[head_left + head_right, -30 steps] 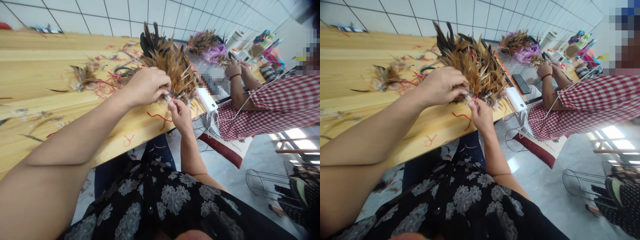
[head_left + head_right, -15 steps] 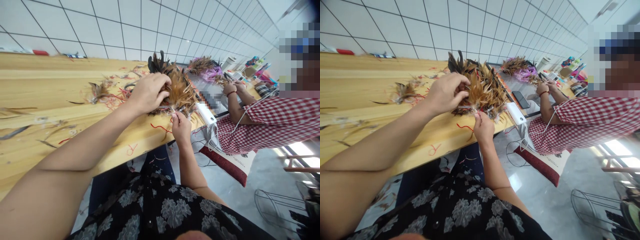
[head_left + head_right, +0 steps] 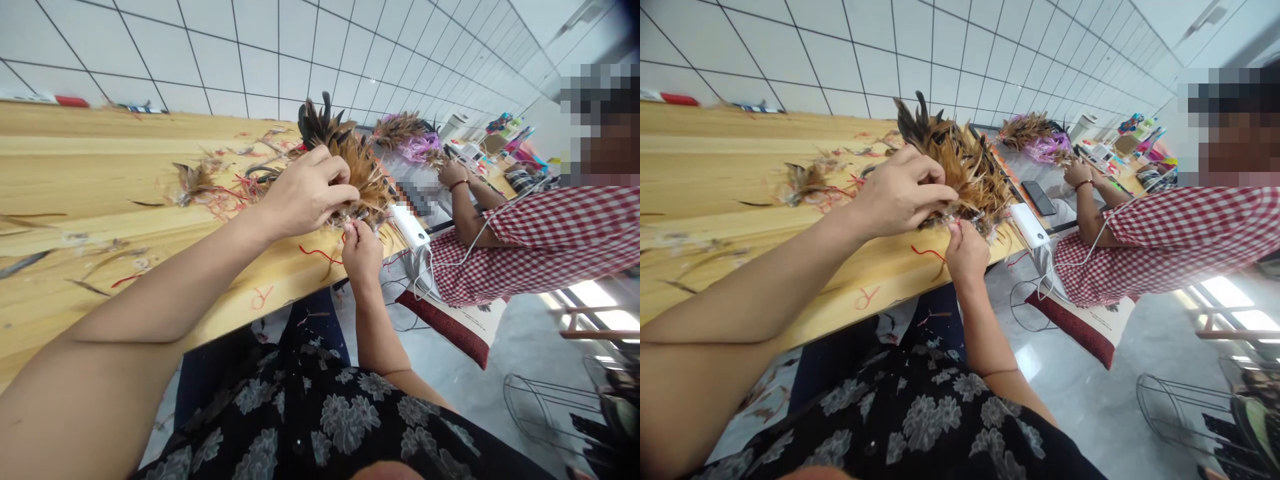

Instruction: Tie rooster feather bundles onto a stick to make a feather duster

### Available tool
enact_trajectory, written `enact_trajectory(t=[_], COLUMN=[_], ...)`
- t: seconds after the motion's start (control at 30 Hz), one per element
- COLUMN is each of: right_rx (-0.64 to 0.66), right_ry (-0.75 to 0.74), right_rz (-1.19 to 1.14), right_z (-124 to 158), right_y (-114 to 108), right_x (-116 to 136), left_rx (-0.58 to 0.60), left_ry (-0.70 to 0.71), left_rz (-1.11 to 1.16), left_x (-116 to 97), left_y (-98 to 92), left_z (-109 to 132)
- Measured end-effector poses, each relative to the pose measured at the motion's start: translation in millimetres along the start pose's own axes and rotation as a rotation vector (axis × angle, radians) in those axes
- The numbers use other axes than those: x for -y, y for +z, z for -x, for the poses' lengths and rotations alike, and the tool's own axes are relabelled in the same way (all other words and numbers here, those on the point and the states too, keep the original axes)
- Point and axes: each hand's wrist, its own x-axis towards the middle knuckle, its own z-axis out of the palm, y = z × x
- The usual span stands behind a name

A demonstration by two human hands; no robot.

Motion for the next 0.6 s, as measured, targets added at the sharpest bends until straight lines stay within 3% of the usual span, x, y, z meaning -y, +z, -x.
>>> enact_trajectory(t=[0.13,0.4,0.5,0.6], right_rx=[0.000,-0.017,-0.011,-0.021], right_ry=[-0.004,-0.028,-0.026,-0.015], right_rz=[-0.074,-0.153,-0.168,-0.190], right_z=[-1,-3,-3,-4], right_y=[-3,-5,-4,-4], right_x=[-1,1,0,-3], left_rx=[-0.021,-0.076,-0.146,-0.312], left_ry=[-0.009,-0.012,0.013,-0.018], left_rz=[-0.003,-0.064,-0.069,-0.048], left_x=[8,9,10,16], left_y=[7.3,3.9,2.2,-2.3], left_z=[1,1,2,4])
